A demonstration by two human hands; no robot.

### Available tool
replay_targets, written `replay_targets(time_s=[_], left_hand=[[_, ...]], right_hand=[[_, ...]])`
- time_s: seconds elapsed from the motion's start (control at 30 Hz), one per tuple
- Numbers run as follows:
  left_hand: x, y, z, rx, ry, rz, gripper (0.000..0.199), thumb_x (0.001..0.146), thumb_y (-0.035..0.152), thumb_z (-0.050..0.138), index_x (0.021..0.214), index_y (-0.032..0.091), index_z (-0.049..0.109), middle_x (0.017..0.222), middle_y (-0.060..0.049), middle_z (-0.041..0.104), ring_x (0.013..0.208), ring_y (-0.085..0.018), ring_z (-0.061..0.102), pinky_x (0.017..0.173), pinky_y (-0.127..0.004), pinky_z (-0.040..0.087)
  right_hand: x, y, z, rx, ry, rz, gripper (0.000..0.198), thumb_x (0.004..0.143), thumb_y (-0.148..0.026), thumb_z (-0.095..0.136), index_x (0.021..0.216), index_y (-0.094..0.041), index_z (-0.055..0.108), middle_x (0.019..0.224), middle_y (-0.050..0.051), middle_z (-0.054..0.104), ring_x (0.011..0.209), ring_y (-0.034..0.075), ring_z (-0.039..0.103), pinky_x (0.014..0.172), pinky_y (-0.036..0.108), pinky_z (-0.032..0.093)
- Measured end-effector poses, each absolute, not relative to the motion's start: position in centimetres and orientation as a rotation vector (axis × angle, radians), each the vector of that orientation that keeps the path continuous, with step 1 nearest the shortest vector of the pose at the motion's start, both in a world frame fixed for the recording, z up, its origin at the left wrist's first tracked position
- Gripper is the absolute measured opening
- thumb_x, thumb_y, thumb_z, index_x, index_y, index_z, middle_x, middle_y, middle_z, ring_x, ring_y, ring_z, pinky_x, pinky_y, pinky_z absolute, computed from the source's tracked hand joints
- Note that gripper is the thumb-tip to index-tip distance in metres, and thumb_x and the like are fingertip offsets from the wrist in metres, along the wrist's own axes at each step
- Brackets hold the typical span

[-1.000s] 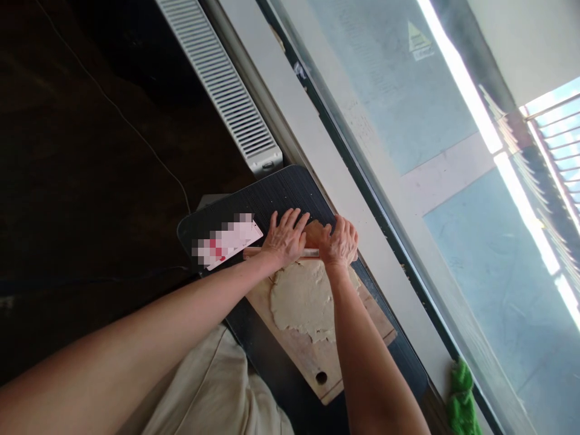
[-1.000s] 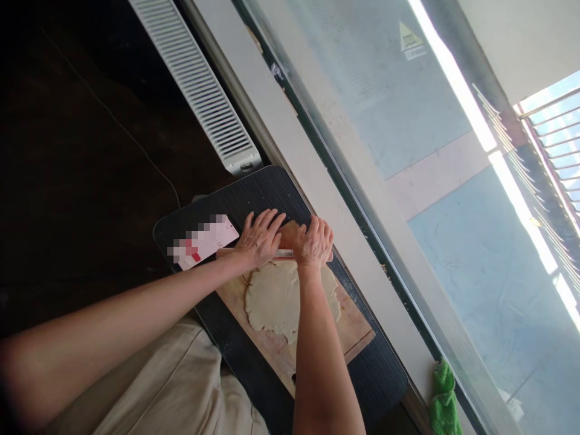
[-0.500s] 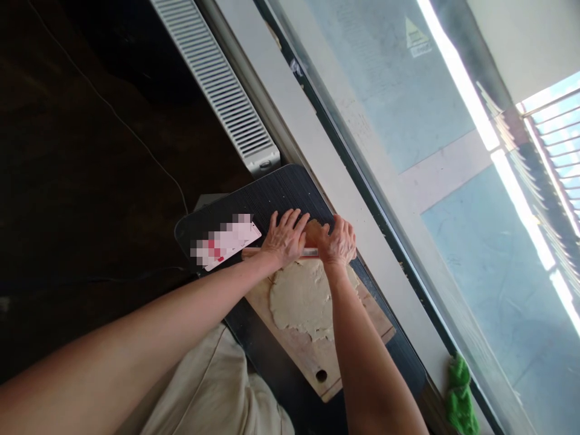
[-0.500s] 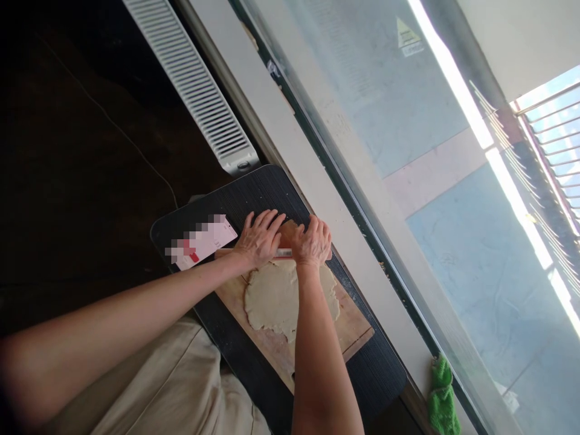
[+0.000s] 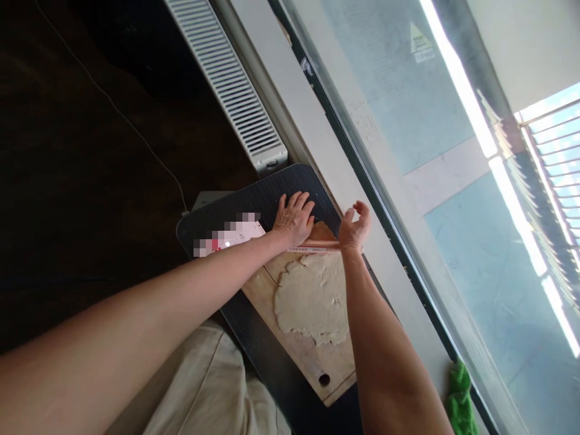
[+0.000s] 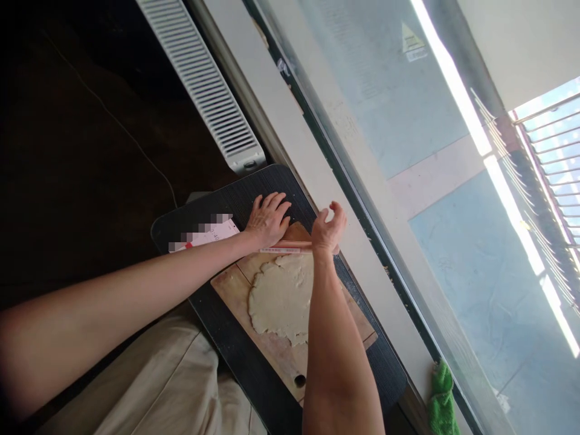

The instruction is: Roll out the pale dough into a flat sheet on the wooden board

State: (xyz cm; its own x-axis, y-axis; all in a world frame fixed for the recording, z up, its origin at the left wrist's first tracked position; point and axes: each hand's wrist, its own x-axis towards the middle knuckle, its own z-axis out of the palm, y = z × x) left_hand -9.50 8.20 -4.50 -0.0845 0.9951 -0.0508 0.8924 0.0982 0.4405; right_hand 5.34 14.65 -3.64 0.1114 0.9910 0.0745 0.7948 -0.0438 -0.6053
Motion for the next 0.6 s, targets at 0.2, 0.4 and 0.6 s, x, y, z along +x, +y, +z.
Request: replay_targets(time_s=[0.2,0.4,0.6], left_hand=[[-10.7,8.7,-4.6,1.844,2.014,0.662,0.034,0.094,0.029,0.033,0.098,0.018,0.064,0.114,-0.009,0.06,0.109,-0.022,0.052,0.095,-0.042,0.036],[-10.5,4.7,-2.6,2.091,1.609,0.557,0.031,0.082,0.047,0.056,0.092,0.019,0.064,0.099,-0.006,0.059,0.094,-0.02,0.055,0.083,-0.036,0.041],[-9.6,2.2,-1.3,2.252,1.557,0.382,0.019,0.077,0.029,0.061,0.093,0.018,0.062,0.098,-0.007,0.057,0.092,-0.023,0.053,0.081,-0.038,0.041]], right_hand=[[10.5,10.1,-0.9,-1.931,-1.584,0.507,0.033,0.084,-0.019,0.032,0.105,-0.01,0.055,0.1,0.013,0.063,0.084,0.016,0.06,0.074,0.027,0.046],[10.4,2.5,-1.8,-2.013,-1.875,0.722,0.024,0.076,-0.02,0.044,0.088,-0.018,0.064,0.087,0.005,0.063,0.074,0.017,0.061,0.066,0.027,0.047],[12.8,2.5,0.8,-2.098,-1.698,0.762,0.028,0.084,-0.025,0.043,0.1,-0.021,0.065,0.09,0.003,0.068,0.083,0.018,0.063,0.077,0.03,0.048]])
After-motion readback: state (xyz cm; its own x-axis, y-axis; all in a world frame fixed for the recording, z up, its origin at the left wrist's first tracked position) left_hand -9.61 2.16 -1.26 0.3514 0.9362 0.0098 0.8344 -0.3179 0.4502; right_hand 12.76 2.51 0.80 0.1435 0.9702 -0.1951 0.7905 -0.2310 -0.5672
